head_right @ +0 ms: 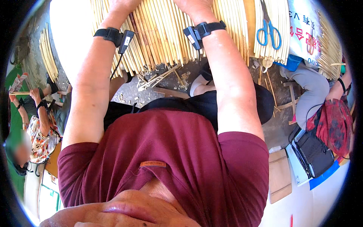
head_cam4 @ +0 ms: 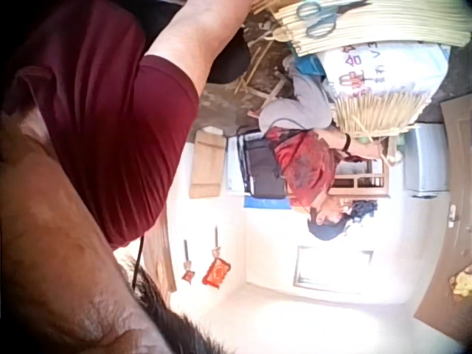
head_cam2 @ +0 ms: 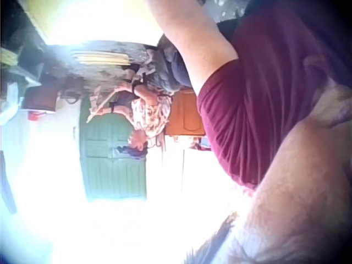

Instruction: The person weaves together thin wooden strips by hand, cutting excess material with scissors and securing the edges with white string.

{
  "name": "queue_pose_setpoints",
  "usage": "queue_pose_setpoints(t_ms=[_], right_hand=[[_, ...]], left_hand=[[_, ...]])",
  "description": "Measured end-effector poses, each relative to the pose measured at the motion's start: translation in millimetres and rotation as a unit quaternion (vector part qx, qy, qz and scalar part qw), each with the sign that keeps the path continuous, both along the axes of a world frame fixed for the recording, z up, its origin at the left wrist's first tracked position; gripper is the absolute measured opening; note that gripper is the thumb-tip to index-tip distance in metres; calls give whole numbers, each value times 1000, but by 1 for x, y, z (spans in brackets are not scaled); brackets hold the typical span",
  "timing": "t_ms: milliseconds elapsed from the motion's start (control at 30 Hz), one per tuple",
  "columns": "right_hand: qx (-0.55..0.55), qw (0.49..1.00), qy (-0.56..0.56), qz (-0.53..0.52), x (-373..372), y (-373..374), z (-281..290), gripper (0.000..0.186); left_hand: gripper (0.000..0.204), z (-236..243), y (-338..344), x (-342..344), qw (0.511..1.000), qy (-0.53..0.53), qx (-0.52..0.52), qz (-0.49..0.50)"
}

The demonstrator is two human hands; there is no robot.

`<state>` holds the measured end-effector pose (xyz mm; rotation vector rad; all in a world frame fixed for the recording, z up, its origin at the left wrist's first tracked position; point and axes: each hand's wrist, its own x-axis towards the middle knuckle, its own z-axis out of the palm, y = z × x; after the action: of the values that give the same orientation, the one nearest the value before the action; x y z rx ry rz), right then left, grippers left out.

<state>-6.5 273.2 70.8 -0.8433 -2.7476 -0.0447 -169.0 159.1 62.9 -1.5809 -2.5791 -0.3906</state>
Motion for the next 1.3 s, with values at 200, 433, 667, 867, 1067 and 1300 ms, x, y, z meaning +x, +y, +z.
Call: queue_pose_setpoints(t_ms=[200, 433, 667, 867, 1067, 1300], right_hand=[[-39, 999, -5, -11, 3, 2, 7, 60], [-186, 982, -6, -17, 4, 13, 19, 67], [-297, 946, 126, 35, 64, -109, 23, 29], [-102, 990, 54, 82, 103, -188, 13, 33], [-107, 987, -71, 97, 109, -190, 26, 41], [-112, 987, -40, 105, 117, -194, 11, 46]], left_hand=[[60, 5, 5, 2, 1000, -14, 4, 1], [62, 15, -38, -27, 995, -92, -14, -34], [21, 11, -131, 82, 982, -179, 58, 12], [17, 12, -125, 117, 978, -142, 134, 74], [14, -4, -109, 96, 999, -41, 8, 12], [18, 3, -124, 60, 772, -598, 181, 120]])
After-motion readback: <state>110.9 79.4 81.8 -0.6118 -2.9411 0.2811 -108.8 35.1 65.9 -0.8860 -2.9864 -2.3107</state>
